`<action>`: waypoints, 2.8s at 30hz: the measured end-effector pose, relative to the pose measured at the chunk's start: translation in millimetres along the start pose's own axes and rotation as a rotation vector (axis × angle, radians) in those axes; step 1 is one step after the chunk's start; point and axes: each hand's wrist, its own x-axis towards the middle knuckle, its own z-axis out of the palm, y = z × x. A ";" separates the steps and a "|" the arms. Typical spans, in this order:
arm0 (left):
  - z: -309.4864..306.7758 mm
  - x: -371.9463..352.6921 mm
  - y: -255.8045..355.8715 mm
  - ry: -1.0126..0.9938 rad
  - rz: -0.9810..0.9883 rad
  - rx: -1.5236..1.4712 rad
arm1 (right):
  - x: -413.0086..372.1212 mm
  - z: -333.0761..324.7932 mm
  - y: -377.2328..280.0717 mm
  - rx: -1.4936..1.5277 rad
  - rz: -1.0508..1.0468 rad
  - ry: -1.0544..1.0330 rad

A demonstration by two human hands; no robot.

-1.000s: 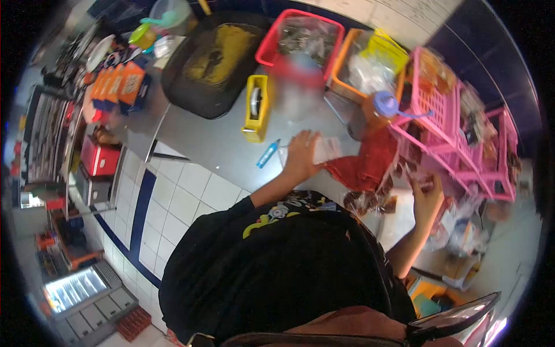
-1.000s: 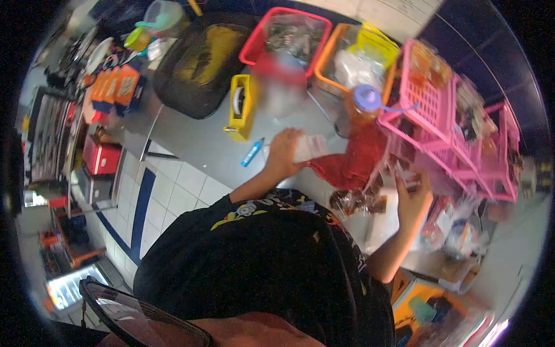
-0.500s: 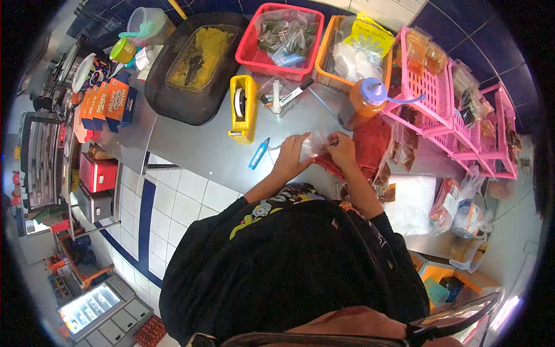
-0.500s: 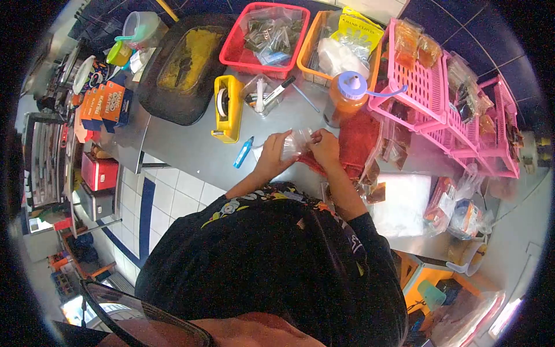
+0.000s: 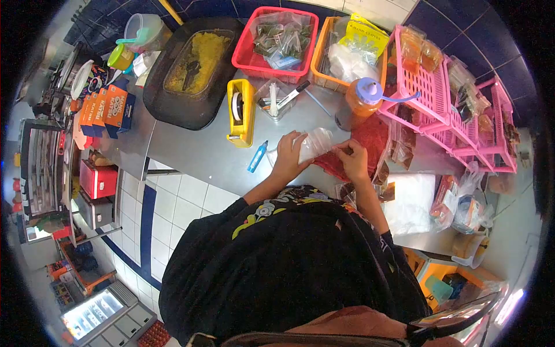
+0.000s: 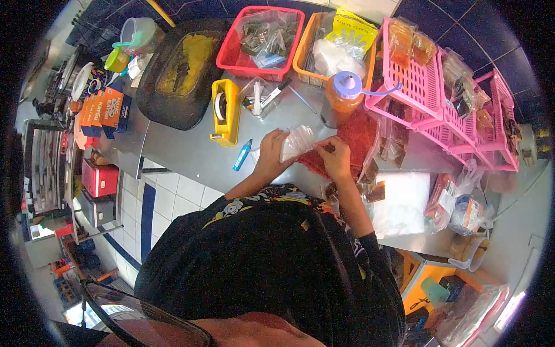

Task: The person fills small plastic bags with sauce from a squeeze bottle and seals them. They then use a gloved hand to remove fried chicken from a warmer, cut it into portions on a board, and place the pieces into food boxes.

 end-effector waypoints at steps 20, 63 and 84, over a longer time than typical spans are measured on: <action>-67.2 5.6 45.2 -0.507 -0.417 -0.989 | -36.8 -1.9 -63.1 0.474 0.140 -0.636; -71.3 27.8 94.3 -0.407 -0.322 -0.585 | -38.9 -15.3 -95.3 -0.173 -0.495 0.017; -56.4 53.9 60.8 0.252 0.023 -0.203 | 34.3 11.2 -53.5 -0.014 -0.258 0.882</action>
